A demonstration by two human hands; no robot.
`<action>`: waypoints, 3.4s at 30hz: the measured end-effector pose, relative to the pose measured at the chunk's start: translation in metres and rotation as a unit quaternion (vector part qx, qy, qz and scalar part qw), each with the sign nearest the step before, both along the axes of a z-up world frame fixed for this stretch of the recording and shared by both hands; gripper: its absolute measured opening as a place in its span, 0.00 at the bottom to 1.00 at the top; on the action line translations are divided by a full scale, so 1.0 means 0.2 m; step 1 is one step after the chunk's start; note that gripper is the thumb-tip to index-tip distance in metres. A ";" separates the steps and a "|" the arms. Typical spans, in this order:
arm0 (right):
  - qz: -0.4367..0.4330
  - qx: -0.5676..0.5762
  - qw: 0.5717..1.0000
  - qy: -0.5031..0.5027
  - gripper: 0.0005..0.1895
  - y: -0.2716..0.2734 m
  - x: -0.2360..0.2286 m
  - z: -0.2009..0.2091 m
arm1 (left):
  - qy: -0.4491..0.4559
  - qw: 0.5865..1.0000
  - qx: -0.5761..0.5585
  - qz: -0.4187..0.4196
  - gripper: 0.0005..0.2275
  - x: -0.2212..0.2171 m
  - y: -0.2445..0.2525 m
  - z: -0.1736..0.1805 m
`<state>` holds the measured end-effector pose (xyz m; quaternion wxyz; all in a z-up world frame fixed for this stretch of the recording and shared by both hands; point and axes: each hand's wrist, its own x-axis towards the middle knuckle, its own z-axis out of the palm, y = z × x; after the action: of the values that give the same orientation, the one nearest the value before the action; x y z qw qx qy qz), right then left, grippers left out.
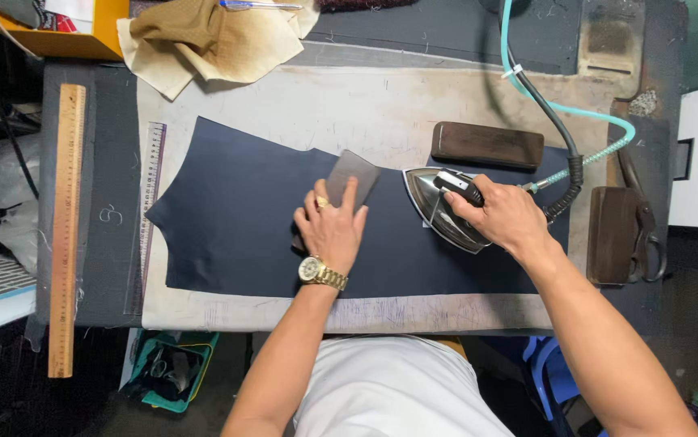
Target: The person irons a piece of dark fabric, cuts it with shears along marked lines, and uses a ruler and pen to draw further guidelines.
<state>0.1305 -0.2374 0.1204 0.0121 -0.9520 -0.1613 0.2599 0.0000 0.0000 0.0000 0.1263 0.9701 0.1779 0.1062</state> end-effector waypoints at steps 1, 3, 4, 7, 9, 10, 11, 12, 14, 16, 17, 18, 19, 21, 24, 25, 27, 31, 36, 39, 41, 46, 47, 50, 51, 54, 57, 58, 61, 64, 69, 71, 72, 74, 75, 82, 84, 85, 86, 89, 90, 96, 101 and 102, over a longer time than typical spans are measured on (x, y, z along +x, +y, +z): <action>0.000 -0.002 1.000 0.000 0.31 0.00 -0.01 0.01 | 0.000 1.000 -0.002 0.000 0.27 -0.03 0.05 0.00; 0.146 -0.010 0.989 0.021 0.30 0.01 0.00 0.03 | 0.002 1.000 0.009 0.013 0.27 -0.07 0.15 0.02; 0.151 -0.011 0.988 0.017 0.30 0.00 -0.02 0.02 | -0.001 1.000 0.009 0.019 0.27 -0.14 0.18 0.03; 0.287 0.009 0.958 -0.003 0.29 -0.01 -0.04 0.00 | -0.113 0.992 -0.007 0.056 0.23 -0.36 0.24 0.02; 0.351 0.039 0.932 -0.080 0.29 -0.02 -0.08 -0.03 | -0.174 0.966 0.053 0.186 0.17 -0.55 0.25 -0.09; 0.356 0.043 0.930 -0.080 0.29 -0.01 -0.09 -0.02 | -0.174 0.965 0.057 0.190 0.17 -0.60 0.22 -0.13; 0.312 0.039 0.947 -0.062 0.29 0.02 -0.10 -0.01 | -0.185 0.952 0.052 0.236 0.17 -0.66 0.20 -0.16; 0.268 0.035 0.962 -0.043 0.29 0.03 -0.11 0.00 | -0.197 0.938 0.046 0.282 0.17 -0.72 0.17 -0.19; 0.226 0.046 0.973 -0.027 0.30 0.03 -0.08 0.03 | -0.209 0.931 0.029 0.299 0.17 -0.75 0.14 -0.23; 0.183 0.056 0.981 -0.012 0.32 -0.01 -0.05 0.06 | -0.224 0.922 0.011 0.315 0.17 -0.76 0.13 -0.25; 0.175 0.049 0.983 -0.015 0.32 -0.04 -0.04 0.07 | -0.216 0.922 0.013 0.321 0.17 -0.75 0.12 -0.25; 0.167 0.043 0.985 -0.017 0.33 -0.07 -0.03 0.08 | -0.208 0.922 0.016 0.327 0.18 -0.74 0.12 -0.25; 0.171 0.046 0.984 -0.020 0.33 -0.12 -0.01 0.08 | -0.211 0.920 0.019 0.331 0.18 -0.74 0.10 -0.25; 0.148 0.034 0.988 0.004 0.35 -0.21 0.01 0.09 | -0.172 0.925 0.085 0.327 0.17 -0.73 0.09 -0.25; 0.116 0.028 0.993 0.005 0.37 -0.32 0.05 0.11 | -0.220 0.919 0.073 0.320 0.14 -0.68 0.06 -0.14; 0.120 0.030 0.992 0.002 0.37 -0.34 0.06 0.08 | -0.223 0.916 0.075 0.324 0.14 -0.69 0.06 -0.18; 0.107 0.048 0.993 -0.009 0.39 -0.37 0.08 0.01 | -0.251 0.910 0.050 0.325 0.13 -0.73 0.09 -0.24; 0.110 0.074 0.991 -0.011 0.40 -0.30 0.09 0.03 | -0.278 0.904 0.043 0.323 0.12 -0.73 0.10 -0.27; 0.136 0.119 0.984 0.008 0.37 -0.09 0.09 0.07 | -0.290 0.900 0.049 0.321 0.12 -0.73 0.13 -0.31; 0.159 0.120 0.980 0.005 0.37 0.01 0.10 0.05 | -0.281 0.904 0.054 0.317 0.12 -0.75 0.16 -0.37; 0.167 0.125 0.978 0.000 0.37 0.06 0.13 0.01 | -0.294 0.902 0.047 0.313 0.12 -0.74 0.16 -0.35; 0.165 0.134 0.977 -0.011 0.37 0.08 0.14 0.02 | -0.289 0.899 0.058 0.323 0.12 -0.73 0.17 -0.37; 0.162 0.133 0.978 -0.006 0.37 0.06 0.14 0.02 | -0.288 0.899 0.054 0.325 0.12 -0.74 0.17 -0.38; 0.153 0.125 0.980 0.003 0.37 -0.01 0.14 0.04 | -0.290 0.898 0.043 0.328 0.11 -0.75 0.15 -0.37; 0.147 0.117 0.982 0.005 0.37 -0.03 0.15 0.05 | -0.295 0.896 0.036 0.329 0.11 -0.74 0.15 -0.36; 0.132 0.097 0.986 0.010 0.37 -0.12 0.17 0.10 | -0.301 0.898 0.035 0.319 0.11 -0.75 0.16 -0.36; 0.111 0.066 0.991 0.015 0.38 -0.20 0.18 0.16 | -0.279 0.905 0.056 0.317 0.10 -0.76 0.15 -0.36; 0.110 0.063 0.992 0.019 0.38 -0.22 0.20 0.16 | -0.274 0.906 0.053 0.317 0.10 -0.75 0.16 -0.36; 0.094 0.059 0.994 0.019 0.36 -0.28 0.23 0.13 | -0.275 0.906 0.057 0.317 0.10 -0.75 0.16 -0.38; 0.090 0.076 0.993 0.023 0.36 -0.29 0.24 0.12 | -0.269 0.900 0.060 0.338 0.10 -0.76 0.17 -0.40; 0.103 0.102 0.986 0.078 0.34 -0.22 0.23 0.24 | -0.255 0.904 0.059 0.339 0.10 -0.74 0.16 -0.37; 0.132 0.092 0.984 0.079 0.34 -0.19 0.24 0.21 | -0.253 0.905 0.062 0.336 0.10 -0.74 0.17 -0.38; 0.161 0.082 0.980 0.079 0.33 -0.18 0.25 0.19 | -0.251 0.906 0.067 0.335 0.10 -0.74 0.17 -0.38; 0.180 0.084 0.977 0.080 0.33 -0.14 0.25 0.18 | -0.246 0.907 0.066 0.335 0.10 -0.74 0.16 -0.36; 0.200 0.086 0.973 0.079 0.33 -0.11 0.25 0.18 | -0.244 0.907 0.068 0.336 0.11 -0.73 0.16 -0.35; 0.257 0.128 0.957 0.044 0.34 0.06 0.24 0.09 | -0.230 0.907 0.087 0.342 0.11 -0.74 0.17 -0.38; 0.265 0.128 0.956 0.011 0.34 0.09 0.24 0.06 | -0.232 0.910 0.086 0.334 0.11 -0.74 0.17 -0.38; 0.265 0.129 0.956 0.011 0.34 0.09 0.23 0.06 | -0.232 0.910 0.086 0.334 0.11 -0.74 0.17 -0.38; 0.263 0.130 0.956 0.003 0.34 0.09 0.23 0.06 | -0.238 0.909 0.083 0.331 0.11 -0.75 0.17 -0.39; 0.248 0.132 0.960 0.001 0.33 0.08 0.25 0.03 | -0.248 0.908 0.079 0.328 0.10 -0.74 0.18 -0.38; 0.238 0.130 0.962 0.006 0.34 0.07 0.25 0.01 | -0.251 0.907 0.078 0.329 0.10 -0.74 0.17 -0.38; 0.221 0.105 0.969 0.024 0.35 -0.02 0.28 0.09 | -0.252 0.905 0.086 0.332 0.10 -0.74 0.18 -0.39; 0.231 0.097 0.968 0.030 0.35 -0.04 0.27 0.12 | -0.259 0.904 0.089 0.329 0.09 -0.74 0.17 -0.38; 0.239 0.089 0.966 0.041 0.34 -0.04 0.27 0.14 | -0.259 0.904 0.093 0.326 0.09 -0.74 0.18 -0.39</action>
<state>0.1846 -0.2452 0.1493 0.0411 -0.8694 -0.4062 0.2784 -0.1481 0.0351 -0.0777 0.0356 0.8037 0.4342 0.4052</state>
